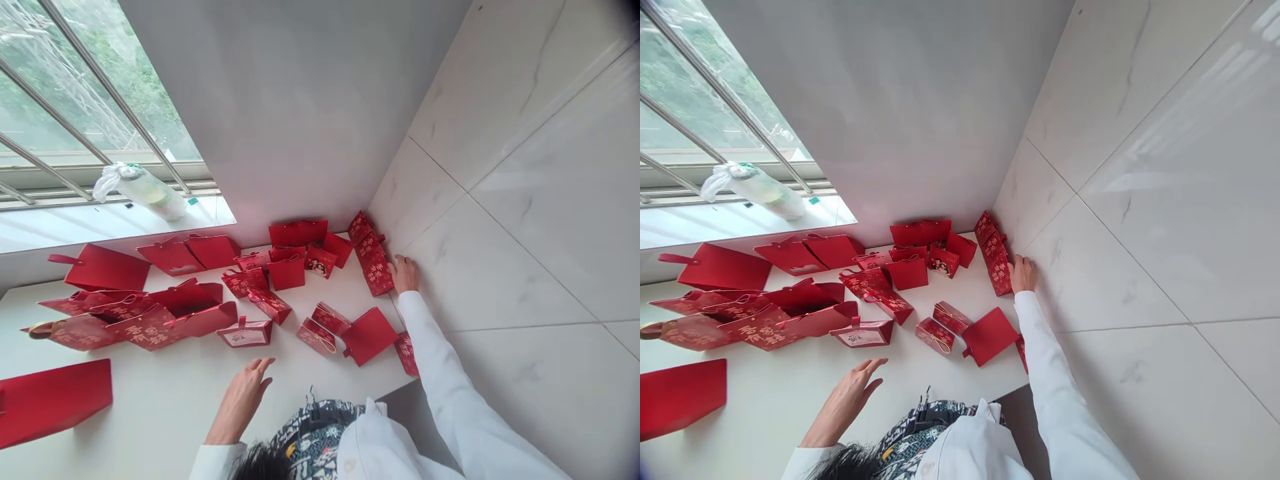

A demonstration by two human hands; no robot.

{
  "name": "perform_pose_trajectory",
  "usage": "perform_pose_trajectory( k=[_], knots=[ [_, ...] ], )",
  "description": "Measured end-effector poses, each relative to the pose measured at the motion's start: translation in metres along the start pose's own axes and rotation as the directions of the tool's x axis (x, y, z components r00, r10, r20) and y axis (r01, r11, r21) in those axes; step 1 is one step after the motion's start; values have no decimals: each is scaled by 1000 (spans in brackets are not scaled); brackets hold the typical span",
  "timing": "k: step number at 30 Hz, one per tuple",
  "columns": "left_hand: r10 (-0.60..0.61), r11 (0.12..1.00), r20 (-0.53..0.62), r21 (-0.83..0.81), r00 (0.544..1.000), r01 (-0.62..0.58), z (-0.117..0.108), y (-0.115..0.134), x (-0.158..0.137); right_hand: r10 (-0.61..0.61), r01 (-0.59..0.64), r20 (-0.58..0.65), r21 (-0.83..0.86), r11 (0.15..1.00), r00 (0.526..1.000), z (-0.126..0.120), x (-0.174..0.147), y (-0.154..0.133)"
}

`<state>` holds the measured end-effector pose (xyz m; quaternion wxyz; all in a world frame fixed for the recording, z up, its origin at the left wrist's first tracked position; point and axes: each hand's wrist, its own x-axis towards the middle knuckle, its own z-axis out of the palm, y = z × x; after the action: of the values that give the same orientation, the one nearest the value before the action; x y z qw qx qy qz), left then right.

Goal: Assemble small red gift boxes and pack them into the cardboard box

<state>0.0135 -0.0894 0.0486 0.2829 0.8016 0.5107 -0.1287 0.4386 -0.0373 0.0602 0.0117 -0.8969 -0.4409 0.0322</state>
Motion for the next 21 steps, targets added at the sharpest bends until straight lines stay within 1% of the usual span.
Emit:
perform_pose_trajectory(
  k=[2, 3, 5, 7, 9, 11, 12, 14, 15, 16, 18, 19, 21],
  knots=[
    [86, 996, -100, 15, 991, -84, 3, 4, 9, 29, -29, 27, 11, 1000, 999, -8, -35, 34],
    [146, 989, -156, 24, 977, -144, 4, 8, 15, 48, -49, 65, 13, 999, 997, -10, -57, 52],
    [280, 960, -250, 60, 927, -274, 2, 19, 28, 95, -98, 170, 11, 995, 981, -8, -103, 85],
    [394, 919, -282, 129, 875, -372, -4, 39, 43, 148, -154, 256, 3, 988, 955, 2, -143, 107],
    [495, 867, -250, 209, 832, -453, -12, 69, 60, 200, -206, 293, -8, 978, 935, 18, -169, 117],
    [610, 784, -158, 260, 776, -563, -15, 107, 78, 250, -254, 294, -24, 967, 923, 35, -179, 117],
    [670, 729, -92, 267, 736, -630, -13, 129, 88, 277, -278, 290, -37, 960, 916, 42, -180, 115],
    [759, 615, 54, 268, 649, -741, 0, 171, 109, 317, -313, 286, -60, 948, 904, 51, -175, 109],
    [777, 581, 95, 269, 622, -768, 11, 190, 120, 324, -319, 287, -67, 946, 901, 52, -172, 107],
    [782, 566, 119, 275, 612, -777, 23, 208, 130, 323, -317, 287, -71, 946, 902, 52, -169, 105],
    [769, 566, 149, 294, 622, -770, 49, 233, 151, 311, -302, 277, -78, 950, 909, 48, -162, 103],
    [756, 574, 161, 304, 635, -760, 62, 241, 160, 306, -294, 267, -82, 952, 914, 45, -159, 102],
    [731, 590, 176, 321, 659, -741, 83, 247, 174, 298, -283, 248, -93, 955, 922, 38, -151, 101]
  ],
)
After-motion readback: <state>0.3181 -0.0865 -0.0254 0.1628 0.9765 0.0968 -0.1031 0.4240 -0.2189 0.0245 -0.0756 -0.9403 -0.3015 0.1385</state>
